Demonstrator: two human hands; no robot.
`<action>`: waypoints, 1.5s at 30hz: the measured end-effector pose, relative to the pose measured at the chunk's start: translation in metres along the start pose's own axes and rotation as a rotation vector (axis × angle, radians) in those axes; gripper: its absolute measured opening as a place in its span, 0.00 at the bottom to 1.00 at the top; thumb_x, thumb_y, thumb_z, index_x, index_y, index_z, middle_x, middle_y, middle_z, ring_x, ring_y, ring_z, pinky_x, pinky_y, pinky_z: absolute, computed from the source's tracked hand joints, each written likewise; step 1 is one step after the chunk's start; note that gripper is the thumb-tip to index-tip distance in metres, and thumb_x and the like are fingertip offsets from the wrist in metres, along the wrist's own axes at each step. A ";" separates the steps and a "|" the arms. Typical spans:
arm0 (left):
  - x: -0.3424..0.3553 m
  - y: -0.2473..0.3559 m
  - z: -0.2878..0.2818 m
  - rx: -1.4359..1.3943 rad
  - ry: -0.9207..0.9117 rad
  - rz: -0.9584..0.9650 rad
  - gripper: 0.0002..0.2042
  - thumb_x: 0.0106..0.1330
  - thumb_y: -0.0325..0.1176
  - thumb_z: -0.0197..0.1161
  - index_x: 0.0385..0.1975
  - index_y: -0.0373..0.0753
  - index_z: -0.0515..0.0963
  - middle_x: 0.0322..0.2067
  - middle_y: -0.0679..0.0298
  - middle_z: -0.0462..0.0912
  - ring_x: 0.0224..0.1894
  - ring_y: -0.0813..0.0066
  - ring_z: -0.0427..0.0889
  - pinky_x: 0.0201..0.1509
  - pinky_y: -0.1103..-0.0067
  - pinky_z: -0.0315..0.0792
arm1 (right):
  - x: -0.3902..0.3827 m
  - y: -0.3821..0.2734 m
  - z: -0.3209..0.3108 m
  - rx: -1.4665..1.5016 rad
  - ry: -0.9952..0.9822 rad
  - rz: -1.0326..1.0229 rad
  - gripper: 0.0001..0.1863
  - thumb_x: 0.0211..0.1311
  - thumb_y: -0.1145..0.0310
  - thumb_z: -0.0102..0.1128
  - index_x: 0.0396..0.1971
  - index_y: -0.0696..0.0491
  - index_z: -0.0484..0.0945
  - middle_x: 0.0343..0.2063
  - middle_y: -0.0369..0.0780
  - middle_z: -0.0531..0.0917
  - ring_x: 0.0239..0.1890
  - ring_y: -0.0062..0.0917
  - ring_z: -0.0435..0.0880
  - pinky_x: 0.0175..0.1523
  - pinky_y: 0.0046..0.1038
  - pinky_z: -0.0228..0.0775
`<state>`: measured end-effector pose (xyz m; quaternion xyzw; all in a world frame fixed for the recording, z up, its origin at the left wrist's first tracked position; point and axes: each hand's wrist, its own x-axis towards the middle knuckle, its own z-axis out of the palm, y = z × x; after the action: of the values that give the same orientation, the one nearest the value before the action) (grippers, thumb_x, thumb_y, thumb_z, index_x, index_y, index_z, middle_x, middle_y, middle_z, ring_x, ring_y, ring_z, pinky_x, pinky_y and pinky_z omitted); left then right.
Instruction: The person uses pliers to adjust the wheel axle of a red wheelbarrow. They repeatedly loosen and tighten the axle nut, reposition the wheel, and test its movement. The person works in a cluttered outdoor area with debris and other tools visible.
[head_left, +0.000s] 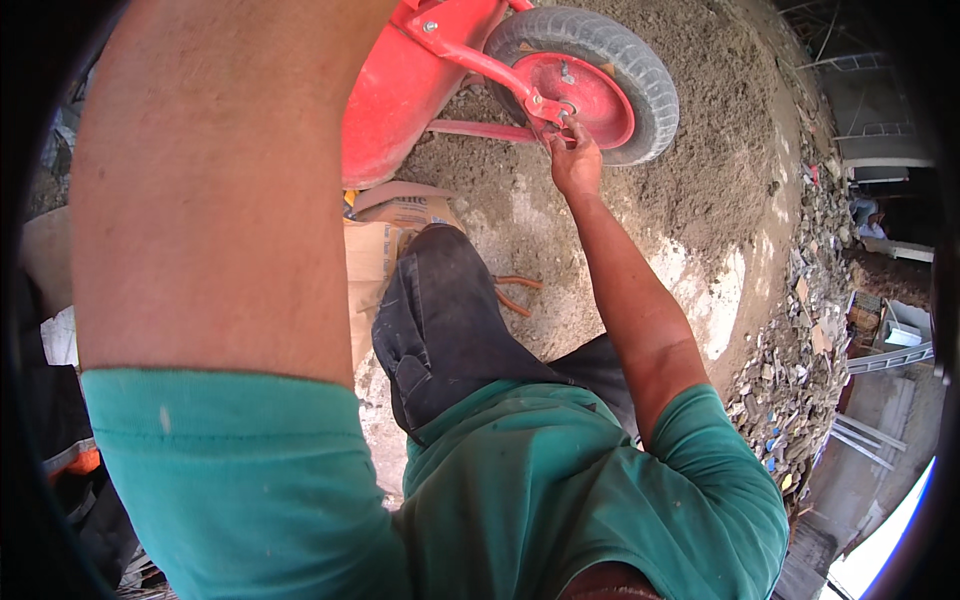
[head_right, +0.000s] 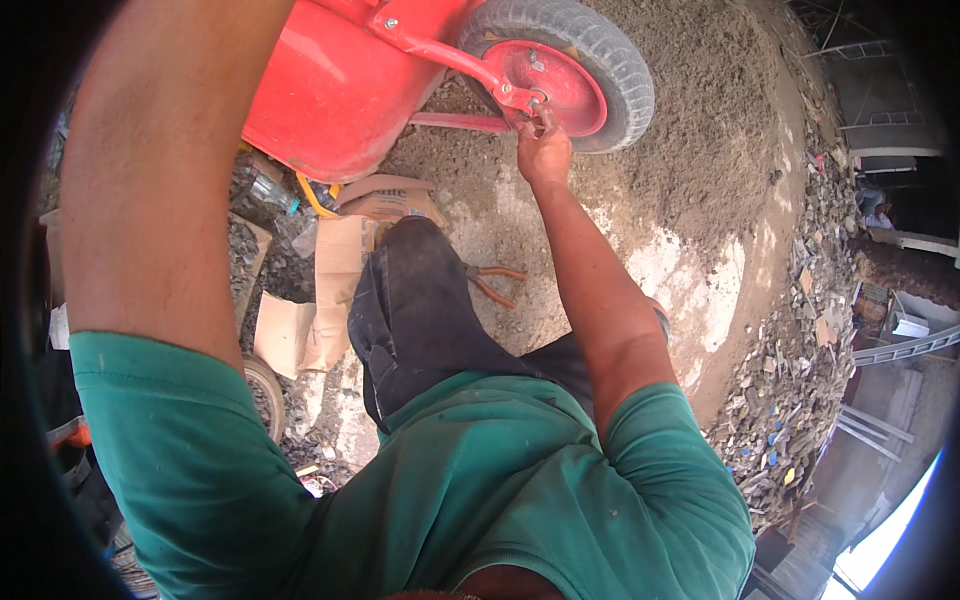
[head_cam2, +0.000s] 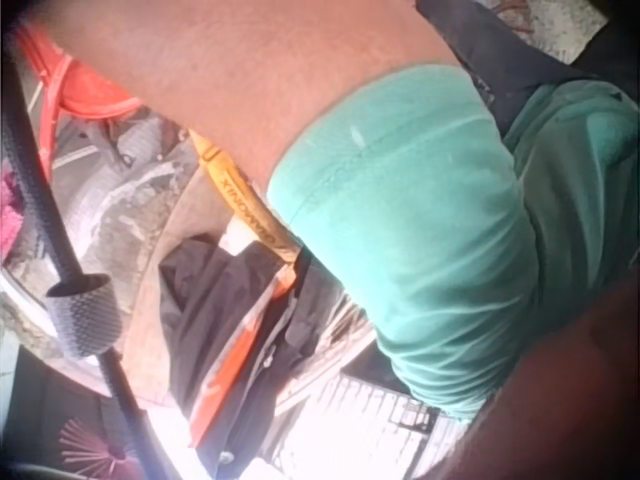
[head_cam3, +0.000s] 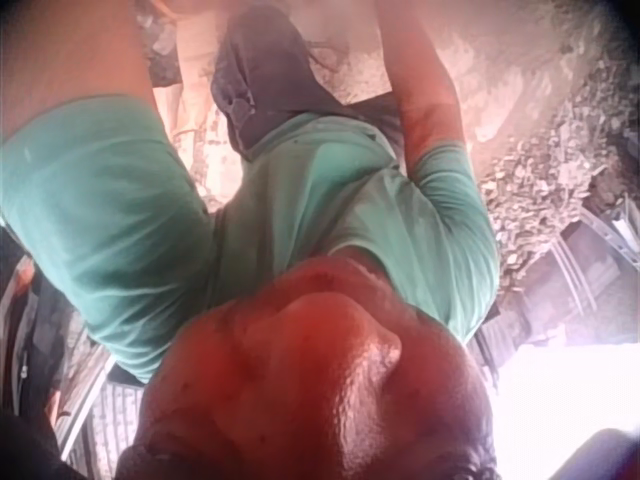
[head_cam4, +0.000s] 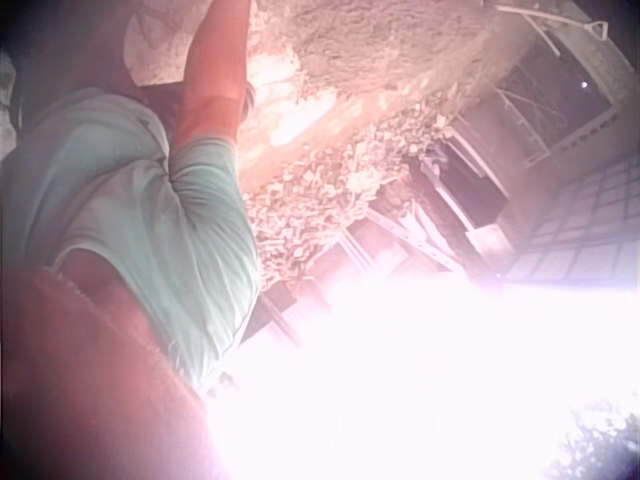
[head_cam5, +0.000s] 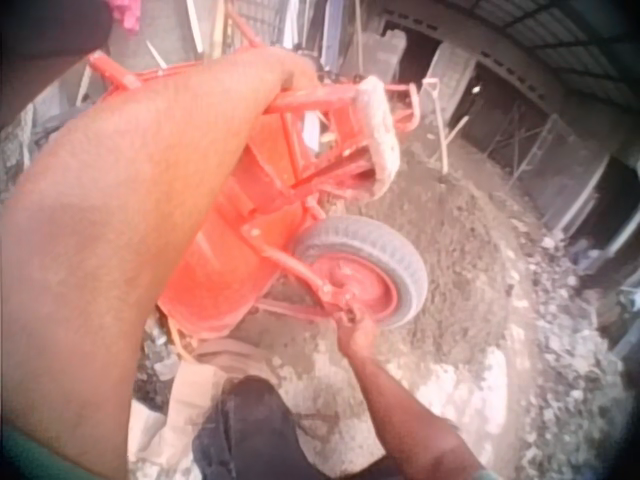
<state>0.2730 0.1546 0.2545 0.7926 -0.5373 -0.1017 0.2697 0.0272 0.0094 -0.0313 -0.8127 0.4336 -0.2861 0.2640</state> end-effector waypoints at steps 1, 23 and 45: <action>0.001 0.000 0.000 -0.001 -0.003 0.003 0.29 0.68 0.53 0.52 0.59 0.35 0.70 0.53 0.43 0.77 0.52 0.48 0.77 0.59 0.61 0.66 | 0.000 0.000 0.000 -0.003 -0.001 0.002 0.22 0.62 0.69 0.63 0.56 0.56 0.79 0.44 0.49 0.84 0.42 0.38 0.85 0.50 0.37 0.76; 0.003 0.010 0.006 -0.007 0.001 0.003 0.29 0.68 0.53 0.52 0.60 0.36 0.69 0.54 0.45 0.76 0.53 0.49 0.76 0.60 0.62 0.66 | 0.002 0.009 0.006 0.205 0.036 0.059 0.17 0.58 0.74 0.67 0.48 0.58 0.79 0.37 0.46 0.87 0.39 0.34 0.87 0.47 0.34 0.77; 0.006 0.010 0.012 -0.001 -0.003 -0.008 0.30 0.67 0.54 0.53 0.61 0.37 0.69 0.54 0.46 0.76 0.54 0.50 0.76 0.61 0.63 0.66 | 0.024 0.011 0.008 -0.131 -0.038 0.004 0.13 0.61 0.64 0.66 0.35 0.58 0.76 0.33 0.54 0.83 0.41 0.54 0.82 0.46 0.49 0.72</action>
<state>0.2621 0.1427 0.2506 0.7945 -0.5344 -0.1043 0.2690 0.0380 -0.0153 -0.0385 -0.8326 0.4479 -0.2413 0.2190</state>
